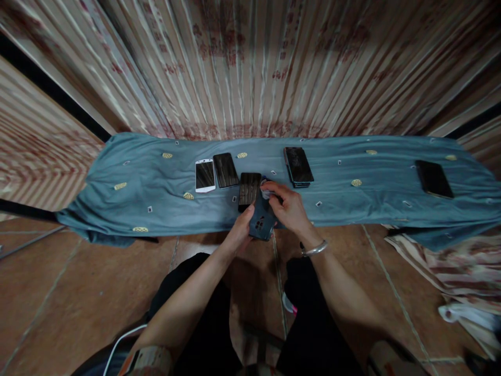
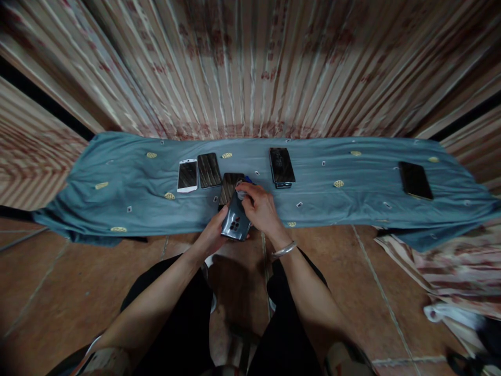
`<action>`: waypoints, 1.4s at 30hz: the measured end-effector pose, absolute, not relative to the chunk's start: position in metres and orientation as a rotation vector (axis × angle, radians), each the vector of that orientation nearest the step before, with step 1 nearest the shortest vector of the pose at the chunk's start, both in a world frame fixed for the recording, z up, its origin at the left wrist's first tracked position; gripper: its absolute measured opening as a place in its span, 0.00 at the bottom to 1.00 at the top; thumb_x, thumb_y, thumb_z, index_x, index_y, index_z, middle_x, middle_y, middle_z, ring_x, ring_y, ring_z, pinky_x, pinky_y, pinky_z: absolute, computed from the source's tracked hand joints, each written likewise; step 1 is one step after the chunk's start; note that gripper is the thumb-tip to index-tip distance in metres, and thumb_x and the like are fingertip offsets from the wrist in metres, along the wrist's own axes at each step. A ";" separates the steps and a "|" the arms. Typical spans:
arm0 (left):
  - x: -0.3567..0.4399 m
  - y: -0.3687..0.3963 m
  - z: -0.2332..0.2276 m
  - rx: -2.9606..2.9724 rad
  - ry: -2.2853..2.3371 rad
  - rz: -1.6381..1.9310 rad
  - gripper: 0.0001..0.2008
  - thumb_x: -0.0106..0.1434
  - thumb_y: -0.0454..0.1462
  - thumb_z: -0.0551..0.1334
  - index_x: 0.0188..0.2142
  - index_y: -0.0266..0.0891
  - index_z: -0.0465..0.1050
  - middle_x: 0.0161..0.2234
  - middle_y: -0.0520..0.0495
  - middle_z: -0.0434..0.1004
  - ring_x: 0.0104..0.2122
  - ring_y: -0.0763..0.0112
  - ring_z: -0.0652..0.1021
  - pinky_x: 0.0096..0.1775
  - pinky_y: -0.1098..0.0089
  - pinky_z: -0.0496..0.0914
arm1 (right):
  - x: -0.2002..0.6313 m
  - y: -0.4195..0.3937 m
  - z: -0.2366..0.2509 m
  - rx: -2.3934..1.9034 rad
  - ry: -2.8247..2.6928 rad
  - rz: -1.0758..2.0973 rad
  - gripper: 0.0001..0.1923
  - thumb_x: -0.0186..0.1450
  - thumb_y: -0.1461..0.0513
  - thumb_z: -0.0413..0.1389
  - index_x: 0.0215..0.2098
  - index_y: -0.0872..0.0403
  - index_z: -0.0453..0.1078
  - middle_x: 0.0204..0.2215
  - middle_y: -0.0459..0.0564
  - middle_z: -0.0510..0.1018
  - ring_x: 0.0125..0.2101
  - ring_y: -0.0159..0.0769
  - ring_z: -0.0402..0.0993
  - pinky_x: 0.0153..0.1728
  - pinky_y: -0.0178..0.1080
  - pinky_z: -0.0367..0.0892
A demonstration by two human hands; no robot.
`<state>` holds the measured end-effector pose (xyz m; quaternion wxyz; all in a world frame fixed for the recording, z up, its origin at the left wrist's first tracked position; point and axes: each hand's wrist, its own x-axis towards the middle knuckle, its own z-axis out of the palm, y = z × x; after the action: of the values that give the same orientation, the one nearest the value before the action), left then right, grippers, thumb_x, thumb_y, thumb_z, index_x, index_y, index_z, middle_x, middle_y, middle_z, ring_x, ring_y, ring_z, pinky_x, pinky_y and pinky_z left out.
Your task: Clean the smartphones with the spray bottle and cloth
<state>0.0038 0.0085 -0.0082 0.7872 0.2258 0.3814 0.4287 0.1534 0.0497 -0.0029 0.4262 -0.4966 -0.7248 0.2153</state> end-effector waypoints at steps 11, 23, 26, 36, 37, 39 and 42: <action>-0.006 0.027 -0.018 0.376 0.866 1.079 0.24 0.72 0.50 0.50 0.52 0.36 0.75 0.41 0.44 0.83 0.44 0.63 0.82 0.47 0.64 0.75 | 0.121 0.019 -0.010 -1.060 -2.030 0.469 0.22 0.63 0.71 0.46 0.46 0.49 0.77 0.47 0.48 0.82 0.48 0.38 0.77 0.54 0.46 0.70; 0.005 0.012 -0.001 0.476 0.889 0.942 0.23 0.72 0.43 0.53 0.64 0.43 0.65 0.44 0.41 0.83 0.44 0.55 0.82 0.43 0.56 0.79 | 0.151 0.047 -0.022 -1.271 -1.987 0.027 0.24 0.70 0.69 0.42 0.59 0.56 0.70 0.55 0.58 0.76 0.55 0.47 0.69 0.58 0.52 0.67; 0.001 0.011 -0.001 0.492 0.854 0.990 0.25 0.71 0.44 0.56 0.65 0.43 0.64 0.46 0.41 0.83 0.44 0.55 0.83 0.42 0.57 0.79 | 0.157 0.051 -0.025 -1.332 -1.984 -0.014 0.24 0.69 0.70 0.42 0.57 0.58 0.71 0.54 0.60 0.76 0.54 0.48 0.69 0.58 0.54 0.66; -0.004 0.014 -0.006 0.532 0.868 1.098 0.24 0.70 0.44 0.57 0.63 0.45 0.66 0.48 0.42 0.82 0.47 0.53 0.81 0.43 0.55 0.79 | 0.153 0.049 -0.027 -1.415 -2.012 -0.080 0.22 0.66 0.71 0.44 0.52 0.61 0.74 0.50 0.62 0.77 0.49 0.48 0.70 0.55 0.51 0.68; -0.004 0.015 -0.007 0.547 0.861 1.115 0.24 0.70 0.44 0.57 0.63 0.45 0.66 0.49 0.42 0.81 0.47 0.53 0.81 0.44 0.54 0.79 | 0.150 0.047 -0.027 -1.403 -2.024 -0.073 0.22 0.66 0.71 0.45 0.52 0.60 0.74 0.50 0.61 0.78 0.49 0.48 0.70 0.54 0.50 0.68; -0.006 0.017 -0.011 0.589 0.819 1.150 0.24 0.70 0.45 0.57 0.63 0.44 0.66 0.53 0.42 0.79 0.49 0.54 0.80 0.48 0.54 0.77 | 0.145 0.043 -0.026 -1.371 -2.053 -0.065 0.21 0.66 0.71 0.45 0.51 0.59 0.75 0.48 0.59 0.79 0.48 0.47 0.71 0.54 0.50 0.69; -0.010 0.022 -0.016 0.641 0.753 1.220 0.25 0.69 0.47 0.58 0.62 0.42 0.68 0.57 0.43 0.76 0.54 0.57 0.77 0.55 0.56 0.72 | 0.137 0.034 -0.025 -1.337 -2.094 -0.059 0.20 0.67 0.70 0.45 0.50 0.60 0.76 0.48 0.58 0.79 0.48 0.47 0.71 0.55 0.50 0.69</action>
<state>-0.0096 0.0216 -0.0164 0.7073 0.2887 0.3389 0.5492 0.1372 0.0344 -0.0246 0.3224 -0.5093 -0.7976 -0.0226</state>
